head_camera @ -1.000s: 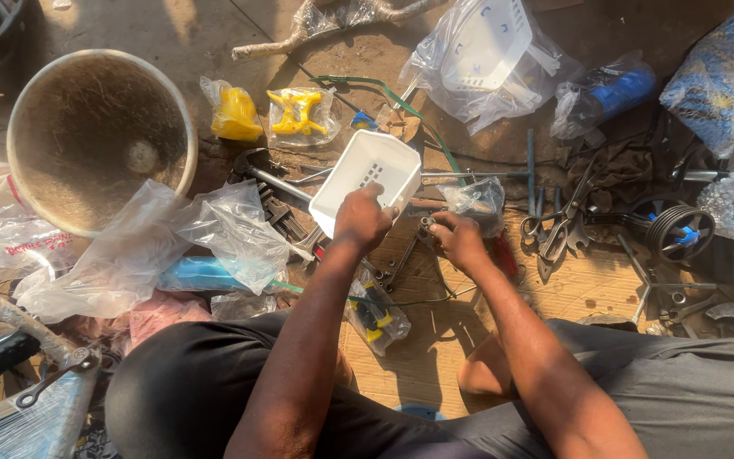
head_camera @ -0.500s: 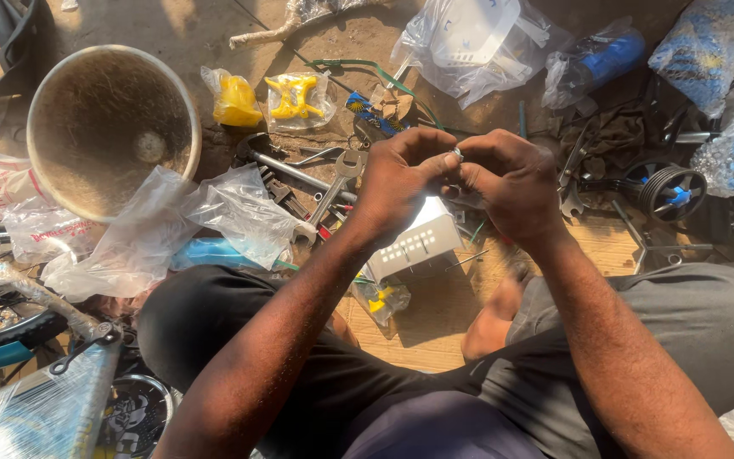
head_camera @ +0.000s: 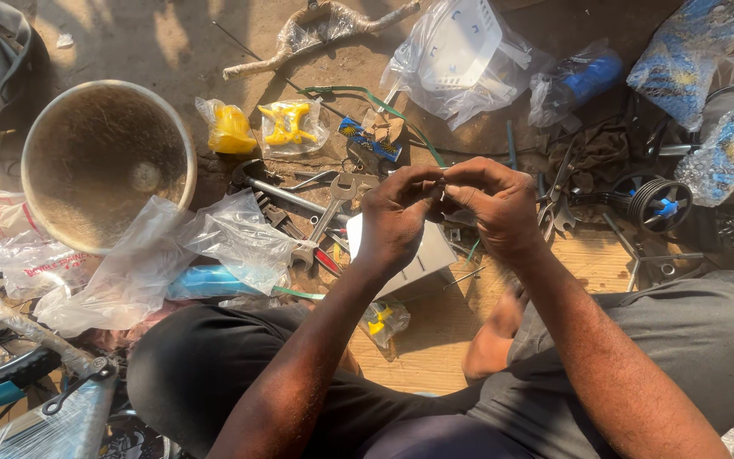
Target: The person assembles a mechanical component by inserting a bolt into a black pulley-like part and tightening it with a screwdriver. They then attach a blue plastic cap to the assembly and place it into a white plastic basket.
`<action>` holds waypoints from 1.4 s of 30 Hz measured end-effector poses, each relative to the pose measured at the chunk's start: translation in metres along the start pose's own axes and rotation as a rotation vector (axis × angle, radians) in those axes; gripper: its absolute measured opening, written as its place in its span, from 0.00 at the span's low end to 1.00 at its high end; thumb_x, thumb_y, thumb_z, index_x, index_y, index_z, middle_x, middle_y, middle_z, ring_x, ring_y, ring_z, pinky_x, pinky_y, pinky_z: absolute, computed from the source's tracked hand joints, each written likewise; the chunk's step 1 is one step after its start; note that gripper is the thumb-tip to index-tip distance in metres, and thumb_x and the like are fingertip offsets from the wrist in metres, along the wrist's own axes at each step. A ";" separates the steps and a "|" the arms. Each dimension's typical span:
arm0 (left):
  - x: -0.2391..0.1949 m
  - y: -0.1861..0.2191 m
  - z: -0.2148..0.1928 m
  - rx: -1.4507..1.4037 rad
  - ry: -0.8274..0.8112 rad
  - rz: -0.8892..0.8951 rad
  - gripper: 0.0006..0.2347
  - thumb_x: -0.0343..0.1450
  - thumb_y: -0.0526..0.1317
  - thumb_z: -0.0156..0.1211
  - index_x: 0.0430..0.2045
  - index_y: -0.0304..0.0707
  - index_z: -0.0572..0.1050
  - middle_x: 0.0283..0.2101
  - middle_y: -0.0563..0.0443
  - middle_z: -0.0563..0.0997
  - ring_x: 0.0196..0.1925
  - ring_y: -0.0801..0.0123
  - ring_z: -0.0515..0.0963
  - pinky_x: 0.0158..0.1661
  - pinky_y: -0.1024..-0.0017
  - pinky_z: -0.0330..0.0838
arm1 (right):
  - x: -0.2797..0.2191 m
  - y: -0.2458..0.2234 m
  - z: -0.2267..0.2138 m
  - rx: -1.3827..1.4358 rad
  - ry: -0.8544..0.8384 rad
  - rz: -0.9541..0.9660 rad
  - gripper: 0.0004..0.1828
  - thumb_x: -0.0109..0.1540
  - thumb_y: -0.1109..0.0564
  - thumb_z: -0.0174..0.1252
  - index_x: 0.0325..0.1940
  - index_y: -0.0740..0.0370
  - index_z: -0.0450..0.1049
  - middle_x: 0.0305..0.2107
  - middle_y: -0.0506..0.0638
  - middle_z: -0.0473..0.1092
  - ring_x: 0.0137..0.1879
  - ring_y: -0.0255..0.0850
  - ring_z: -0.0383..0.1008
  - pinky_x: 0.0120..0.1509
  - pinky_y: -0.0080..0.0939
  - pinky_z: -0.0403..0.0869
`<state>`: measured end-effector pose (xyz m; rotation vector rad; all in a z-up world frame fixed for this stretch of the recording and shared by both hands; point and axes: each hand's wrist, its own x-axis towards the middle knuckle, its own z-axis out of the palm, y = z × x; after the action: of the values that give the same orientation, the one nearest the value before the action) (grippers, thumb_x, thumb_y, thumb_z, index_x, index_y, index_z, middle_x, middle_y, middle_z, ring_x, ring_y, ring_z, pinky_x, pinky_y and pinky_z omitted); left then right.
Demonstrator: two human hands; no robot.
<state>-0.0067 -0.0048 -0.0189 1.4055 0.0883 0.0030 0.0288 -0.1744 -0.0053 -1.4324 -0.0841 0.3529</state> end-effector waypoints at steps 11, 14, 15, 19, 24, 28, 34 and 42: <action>0.006 0.000 -0.012 -0.281 -0.233 -0.093 0.08 0.73 0.25 0.59 0.44 0.27 0.77 0.39 0.41 0.84 0.37 0.65 0.87 0.40 0.69 0.86 | 0.008 -0.004 -0.007 0.492 -0.094 0.304 0.11 0.67 0.60 0.58 0.50 0.70 0.74 0.39 0.57 0.75 0.42 0.42 0.79 0.45 0.45 0.80; 0.009 0.001 -0.015 -0.318 -0.276 -0.077 0.07 0.74 0.25 0.59 0.44 0.26 0.77 0.38 0.41 0.83 0.37 0.65 0.86 0.39 0.68 0.86 | 0.008 -0.008 -0.012 0.511 -0.182 0.318 0.14 0.64 0.60 0.57 0.51 0.69 0.75 0.40 0.57 0.76 0.43 0.43 0.80 0.46 0.45 0.81; 0.011 0.002 -0.016 -0.324 -0.295 -0.068 0.06 0.74 0.26 0.59 0.44 0.26 0.77 0.37 0.41 0.83 0.37 0.65 0.86 0.39 0.67 0.86 | 0.009 -0.010 -0.013 0.523 -0.207 0.320 0.15 0.62 0.59 0.56 0.51 0.69 0.75 0.40 0.57 0.76 0.44 0.43 0.80 0.46 0.45 0.81; 0.009 -0.002 -0.013 -0.415 -0.244 -0.164 0.08 0.72 0.25 0.60 0.44 0.26 0.77 0.39 0.42 0.83 0.35 0.65 0.85 0.37 0.66 0.85 | 0.007 -0.006 -0.013 0.547 -0.226 0.296 0.13 0.70 0.60 0.58 0.56 0.71 0.72 0.41 0.59 0.74 0.41 0.43 0.77 0.44 0.44 0.78; 0.015 0.003 -0.017 -0.437 -0.315 -0.188 0.07 0.73 0.27 0.61 0.44 0.26 0.77 0.38 0.41 0.83 0.36 0.64 0.85 0.38 0.65 0.84 | 0.006 -0.013 -0.014 0.522 -0.213 0.304 0.20 0.70 0.51 0.53 0.55 0.73 0.73 0.39 0.60 0.75 0.38 0.41 0.78 0.42 0.43 0.80; 0.012 -0.001 -0.017 -0.460 -0.263 -0.238 0.07 0.72 0.27 0.61 0.43 0.25 0.77 0.39 0.41 0.82 0.36 0.65 0.85 0.37 0.63 0.86 | 0.003 -0.011 -0.010 0.452 -0.188 0.359 0.19 0.68 0.57 0.52 0.59 0.72 0.71 0.40 0.57 0.74 0.40 0.40 0.77 0.46 0.42 0.79; 0.011 -0.002 -0.015 -0.435 -0.267 -0.233 0.08 0.72 0.28 0.62 0.44 0.23 0.76 0.38 0.40 0.82 0.35 0.63 0.85 0.37 0.64 0.85 | 0.006 -0.004 -0.007 0.503 -0.188 0.373 0.18 0.72 0.53 0.51 0.58 0.72 0.71 0.37 0.54 0.74 0.36 0.38 0.75 0.41 0.39 0.77; 0.020 -0.014 -0.008 -0.370 0.053 -0.269 0.08 0.73 0.32 0.61 0.41 0.22 0.74 0.36 0.43 0.81 0.35 0.65 0.84 0.37 0.68 0.82 | 0.005 0.011 0.005 0.141 0.005 -0.046 0.16 0.64 0.63 0.63 0.56 0.69 0.72 0.42 0.54 0.75 0.43 0.37 0.78 0.46 0.37 0.81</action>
<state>0.0123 0.0020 -0.0347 1.0154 0.3057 -0.1592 0.0299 -0.1672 -0.0163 -1.2898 -0.0862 0.3107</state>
